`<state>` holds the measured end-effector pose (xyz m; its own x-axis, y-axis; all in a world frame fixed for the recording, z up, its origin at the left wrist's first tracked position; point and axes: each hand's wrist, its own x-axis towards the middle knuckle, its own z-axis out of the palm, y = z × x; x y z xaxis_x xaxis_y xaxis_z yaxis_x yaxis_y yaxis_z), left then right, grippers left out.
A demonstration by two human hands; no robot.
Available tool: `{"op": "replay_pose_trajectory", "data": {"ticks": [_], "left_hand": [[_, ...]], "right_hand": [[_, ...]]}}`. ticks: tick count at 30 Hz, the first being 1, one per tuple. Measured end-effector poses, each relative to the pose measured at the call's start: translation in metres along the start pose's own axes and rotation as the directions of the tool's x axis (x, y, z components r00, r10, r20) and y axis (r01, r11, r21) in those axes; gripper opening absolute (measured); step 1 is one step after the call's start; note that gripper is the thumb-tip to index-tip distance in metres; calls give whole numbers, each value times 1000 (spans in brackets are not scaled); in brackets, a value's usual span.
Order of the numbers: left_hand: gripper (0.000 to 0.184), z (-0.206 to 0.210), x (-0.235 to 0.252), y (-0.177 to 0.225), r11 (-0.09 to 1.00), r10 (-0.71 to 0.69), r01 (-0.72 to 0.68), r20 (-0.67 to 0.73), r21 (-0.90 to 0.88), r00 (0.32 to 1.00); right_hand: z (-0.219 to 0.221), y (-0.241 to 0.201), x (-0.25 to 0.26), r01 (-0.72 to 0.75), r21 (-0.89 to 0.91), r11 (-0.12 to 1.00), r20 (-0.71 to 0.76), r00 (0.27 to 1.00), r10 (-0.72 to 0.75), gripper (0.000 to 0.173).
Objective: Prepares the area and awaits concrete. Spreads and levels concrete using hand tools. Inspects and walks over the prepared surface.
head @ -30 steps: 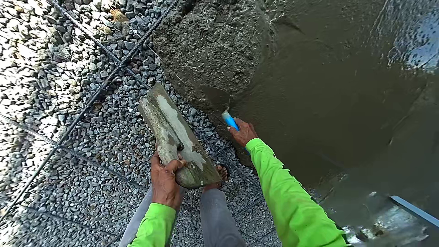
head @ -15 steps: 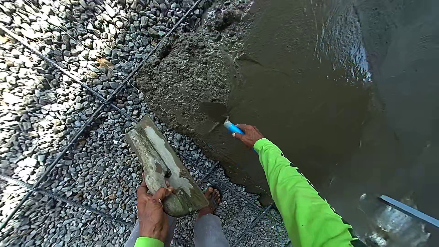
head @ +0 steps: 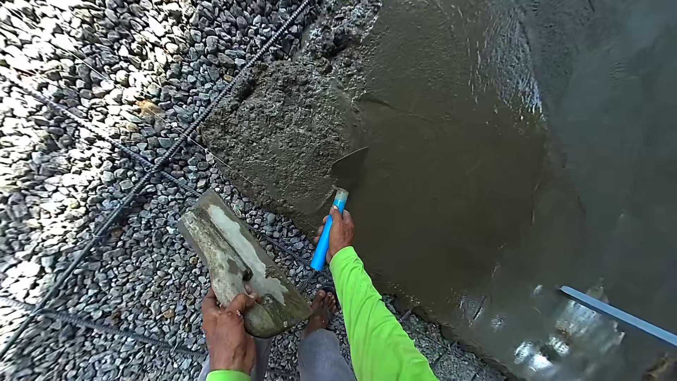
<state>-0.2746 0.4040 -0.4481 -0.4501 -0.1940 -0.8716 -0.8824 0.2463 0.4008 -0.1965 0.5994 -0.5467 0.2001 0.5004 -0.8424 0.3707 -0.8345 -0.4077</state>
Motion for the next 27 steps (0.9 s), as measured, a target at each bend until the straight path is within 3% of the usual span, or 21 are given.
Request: {"op": "replay_pose_trajectory", "data": {"ticks": [3,6,11,14,17,20,23,27], "left_hand": [[64,-3,6,6,1000,-1,2,-59,13,998],[64,-6,12,11,1000,-1,1,-103,0,995],[63,-11,18,22,1000,-10,9,-110,-14,994],[64,-12,18,25,1000,-13,11,-94,-20,996],[65,-9,17,27,999,-20,18,-75,-31,997],[65,-8,17,29,999,-20,18,-71,-33,997],[64,-8,16,29,999,-24,21,-65,-38,998],[66,-10,16,25,999,-18,15,-69,-40,997]], "right_hand": [[38,11,-15,-110,204,973,-97,986,132,44],[71,10,-13,-131,336,933,-142,972,188,50],[119,-27,1,-109,365,924,-11,992,122,45],[138,-55,8,-85,251,964,86,994,65,43],[138,-72,16,-60,-13,998,226,972,61,45],[120,-84,16,19,-271,962,335,939,76,46],[91,-80,18,112,-380,918,279,960,-2,47],[62,-79,46,127,-301,945,61,992,-114,46]]}}
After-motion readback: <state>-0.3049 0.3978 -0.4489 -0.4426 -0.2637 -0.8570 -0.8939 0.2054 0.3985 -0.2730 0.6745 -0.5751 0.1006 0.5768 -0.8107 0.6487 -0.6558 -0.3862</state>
